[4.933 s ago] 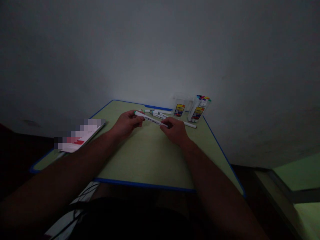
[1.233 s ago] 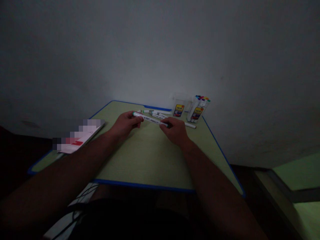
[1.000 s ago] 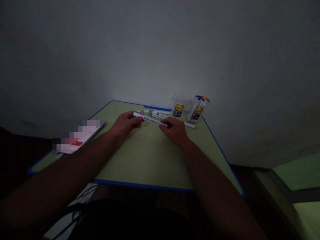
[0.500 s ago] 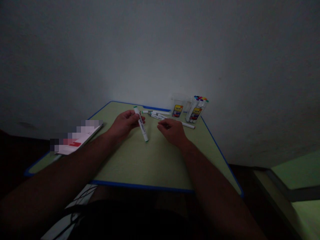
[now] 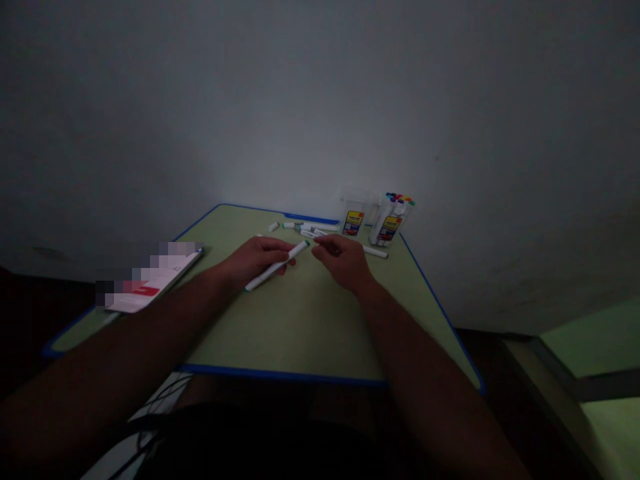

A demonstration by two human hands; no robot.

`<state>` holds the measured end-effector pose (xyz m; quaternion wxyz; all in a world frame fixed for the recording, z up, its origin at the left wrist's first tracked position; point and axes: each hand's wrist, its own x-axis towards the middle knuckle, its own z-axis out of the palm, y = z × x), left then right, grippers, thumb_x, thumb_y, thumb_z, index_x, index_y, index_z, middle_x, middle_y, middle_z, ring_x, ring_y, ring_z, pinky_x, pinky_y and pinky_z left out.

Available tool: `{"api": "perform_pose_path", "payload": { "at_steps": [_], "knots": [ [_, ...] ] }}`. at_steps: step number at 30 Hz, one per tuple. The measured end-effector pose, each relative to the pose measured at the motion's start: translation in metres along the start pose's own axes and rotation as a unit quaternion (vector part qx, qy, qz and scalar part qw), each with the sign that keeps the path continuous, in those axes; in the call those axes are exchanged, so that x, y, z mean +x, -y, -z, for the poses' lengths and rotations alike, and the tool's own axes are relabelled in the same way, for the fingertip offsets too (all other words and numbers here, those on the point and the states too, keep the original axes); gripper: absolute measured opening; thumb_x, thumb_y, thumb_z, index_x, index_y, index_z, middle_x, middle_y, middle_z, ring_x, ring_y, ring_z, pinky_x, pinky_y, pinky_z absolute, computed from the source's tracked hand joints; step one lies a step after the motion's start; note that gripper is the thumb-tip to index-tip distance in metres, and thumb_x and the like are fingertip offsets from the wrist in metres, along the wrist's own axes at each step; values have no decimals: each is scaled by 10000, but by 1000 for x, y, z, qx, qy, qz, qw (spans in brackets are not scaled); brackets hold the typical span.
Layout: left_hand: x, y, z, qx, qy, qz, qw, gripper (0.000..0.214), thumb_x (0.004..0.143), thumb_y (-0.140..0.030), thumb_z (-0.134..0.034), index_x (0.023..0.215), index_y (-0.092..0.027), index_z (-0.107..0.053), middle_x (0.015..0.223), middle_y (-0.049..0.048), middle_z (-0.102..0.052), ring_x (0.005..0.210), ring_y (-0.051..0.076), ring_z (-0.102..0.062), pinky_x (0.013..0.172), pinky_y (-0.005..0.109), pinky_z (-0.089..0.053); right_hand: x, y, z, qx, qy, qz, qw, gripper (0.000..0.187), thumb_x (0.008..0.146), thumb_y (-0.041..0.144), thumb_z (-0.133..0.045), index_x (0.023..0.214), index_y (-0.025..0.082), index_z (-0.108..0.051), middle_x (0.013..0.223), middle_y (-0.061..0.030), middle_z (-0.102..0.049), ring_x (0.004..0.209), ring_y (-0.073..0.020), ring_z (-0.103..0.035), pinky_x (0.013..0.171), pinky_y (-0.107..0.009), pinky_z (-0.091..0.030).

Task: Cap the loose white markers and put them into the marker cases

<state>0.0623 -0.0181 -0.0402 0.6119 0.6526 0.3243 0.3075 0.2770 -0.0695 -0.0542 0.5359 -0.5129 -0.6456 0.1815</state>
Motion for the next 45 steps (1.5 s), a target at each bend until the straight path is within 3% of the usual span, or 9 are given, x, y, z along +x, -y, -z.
{"api": "perform_pose_path", "payload": {
  "at_steps": [8,13,19,23,34,45],
  "knots": [
    [4,10,3,43,47,0,998,187,768,-260,-727,927,-168,-763,840,73,-761,616,130,-637,582,261,-472,2,-2,2,56,59,-49,996,227,725,382,-745,836,186,-718,657,2,-673,541,-116,-598,520,-257,-485],
    [6,10,6,53,20,-30,998,202,733,-243,-732,908,-145,-753,775,61,-740,569,110,-580,552,250,-435,6,-7,11,87,-3,-75,993,238,721,390,-743,832,188,-686,636,21,-651,528,-116,-614,534,-262,-511],
    [10,12,11,23,-77,-55,995,133,692,-215,-733,794,-129,-739,622,22,-657,510,90,-504,510,238,-388,10,-12,19,145,-80,-99,981,252,675,357,-759,854,203,-671,658,35,-653,508,-103,-597,528,-263,-532],
    [13,13,13,0,-121,-62,991,102,711,-217,-721,761,-127,-723,646,37,-665,494,83,-497,497,238,-382,12,-14,20,153,-101,-112,977,266,660,374,-769,838,205,-665,622,44,-629,498,-94,-568,520,-255,-535],
    [14,14,14,-46,-134,-64,988,149,721,-247,-727,802,-124,-705,677,38,-681,494,82,-521,513,236,-416,13,-14,21,122,-116,-151,974,439,675,587,-765,716,181,-604,599,38,-580,466,-77,-525,452,-229,-517],
    [16,20,13,9,-120,-60,991,211,778,-333,-696,785,-122,-687,715,73,-703,534,105,-560,555,260,-460,13,-16,23,195,-100,-136,966,387,594,374,-838,889,191,-667,642,46,-638,525,-90,-564,523,-250,-538]
  ]
}}
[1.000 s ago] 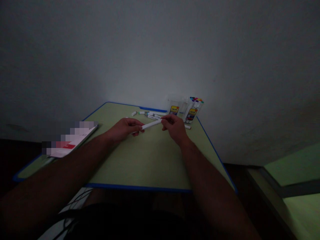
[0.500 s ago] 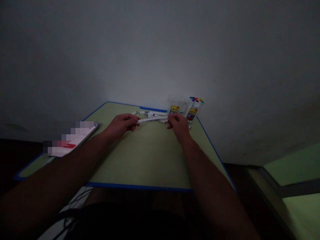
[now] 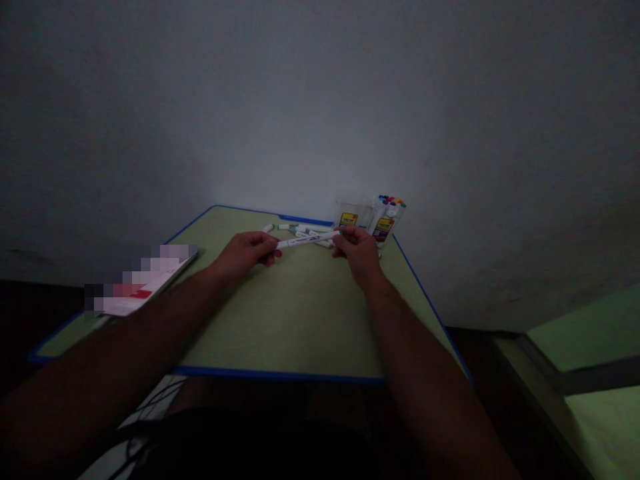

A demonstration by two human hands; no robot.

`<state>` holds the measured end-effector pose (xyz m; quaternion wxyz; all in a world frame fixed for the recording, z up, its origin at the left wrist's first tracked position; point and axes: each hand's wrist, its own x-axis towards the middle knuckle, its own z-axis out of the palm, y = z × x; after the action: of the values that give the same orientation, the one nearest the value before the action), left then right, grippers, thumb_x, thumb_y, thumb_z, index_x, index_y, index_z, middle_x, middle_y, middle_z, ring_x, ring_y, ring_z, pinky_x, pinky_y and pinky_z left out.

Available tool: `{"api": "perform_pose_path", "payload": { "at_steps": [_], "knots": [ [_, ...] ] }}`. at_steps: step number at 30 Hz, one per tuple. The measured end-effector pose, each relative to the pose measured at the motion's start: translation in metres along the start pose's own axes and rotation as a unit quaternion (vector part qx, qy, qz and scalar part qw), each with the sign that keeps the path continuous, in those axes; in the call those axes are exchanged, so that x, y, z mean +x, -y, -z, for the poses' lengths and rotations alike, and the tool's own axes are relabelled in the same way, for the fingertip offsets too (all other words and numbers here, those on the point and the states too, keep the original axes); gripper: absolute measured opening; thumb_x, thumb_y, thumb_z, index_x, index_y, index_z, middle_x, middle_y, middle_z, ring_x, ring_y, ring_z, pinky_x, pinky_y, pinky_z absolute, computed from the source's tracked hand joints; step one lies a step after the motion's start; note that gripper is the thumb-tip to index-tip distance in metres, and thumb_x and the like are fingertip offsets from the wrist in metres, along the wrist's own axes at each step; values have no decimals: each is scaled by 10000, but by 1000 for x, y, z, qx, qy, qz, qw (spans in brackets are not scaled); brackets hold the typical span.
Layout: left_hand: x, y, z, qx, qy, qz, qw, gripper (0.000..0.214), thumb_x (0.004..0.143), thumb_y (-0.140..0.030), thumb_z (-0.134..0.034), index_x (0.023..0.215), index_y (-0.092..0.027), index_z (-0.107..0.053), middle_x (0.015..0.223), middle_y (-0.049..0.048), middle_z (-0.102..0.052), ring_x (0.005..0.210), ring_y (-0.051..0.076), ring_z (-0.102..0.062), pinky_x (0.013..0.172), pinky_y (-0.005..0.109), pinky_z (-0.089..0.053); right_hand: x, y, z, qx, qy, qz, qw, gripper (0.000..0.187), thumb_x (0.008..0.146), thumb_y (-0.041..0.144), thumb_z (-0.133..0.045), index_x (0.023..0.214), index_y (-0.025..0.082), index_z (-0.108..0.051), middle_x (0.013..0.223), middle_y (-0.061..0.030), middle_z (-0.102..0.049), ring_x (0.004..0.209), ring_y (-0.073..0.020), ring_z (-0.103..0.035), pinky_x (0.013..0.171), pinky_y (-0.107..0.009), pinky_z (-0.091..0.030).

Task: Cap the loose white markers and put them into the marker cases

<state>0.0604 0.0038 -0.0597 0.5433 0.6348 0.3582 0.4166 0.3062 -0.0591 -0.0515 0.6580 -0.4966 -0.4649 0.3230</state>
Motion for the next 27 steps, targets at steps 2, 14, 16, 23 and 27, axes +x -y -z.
{"api": "perform_pose_path", "payload": {
  "at_steps": [2,14,16,23,27],
  "knots": [
    [0,0,-1,32,2,-5,999,252,804,-366,-664,841,-119,-701,754,86,-720,574,128,-595,598,281,-489,0,1,1,10,-3,2,1000,374,601,378,-834,873,190,-659,656,41,-646,546,-93,-574,531,-251,-542],
    [-1,4,5,447,102,-103,883,354,844,-385,-576,1059,-174,-761,1104,122,-751,1026,270,-680,944,370,-475,23,16,36,16,-225,69,972,378,654,374,-780,934,203,-593,691,39,-641,560,-113,-631,499,-236,-549],
    [0,6,5,449,108,-111,880,345,842,-386,-571,1042,-183,-765,1112,118,-751,1040,267,-681,958,366,-471,31,22,48,12,-277,84,957,375,689,365,-756,968,219,-553,679,49,-629,552,-115,-630,493,-233,-548],
    [3,8,5,452,111,-124,876,344,832,-386,-565,1027,-188,-768,1112,116,-751,1042,269,-683,955,373,-476,62,68,102,-46,-458,142,877,232,834,268,-597,1030,224,-479,810,22,-613,679,-109,-669,535,-202,-561],
    [4,10,5,462,114,-137,869,349,837,-383,-554,1018,-179,-771,1110,126,-749,1043,271,-681,969,375,-469,73,94,119,-101,-485,163,853,233,853,230,-556,1074,215,-483,830,9,-620,678,-111,-671,512,-191,-552]
  ]
}}
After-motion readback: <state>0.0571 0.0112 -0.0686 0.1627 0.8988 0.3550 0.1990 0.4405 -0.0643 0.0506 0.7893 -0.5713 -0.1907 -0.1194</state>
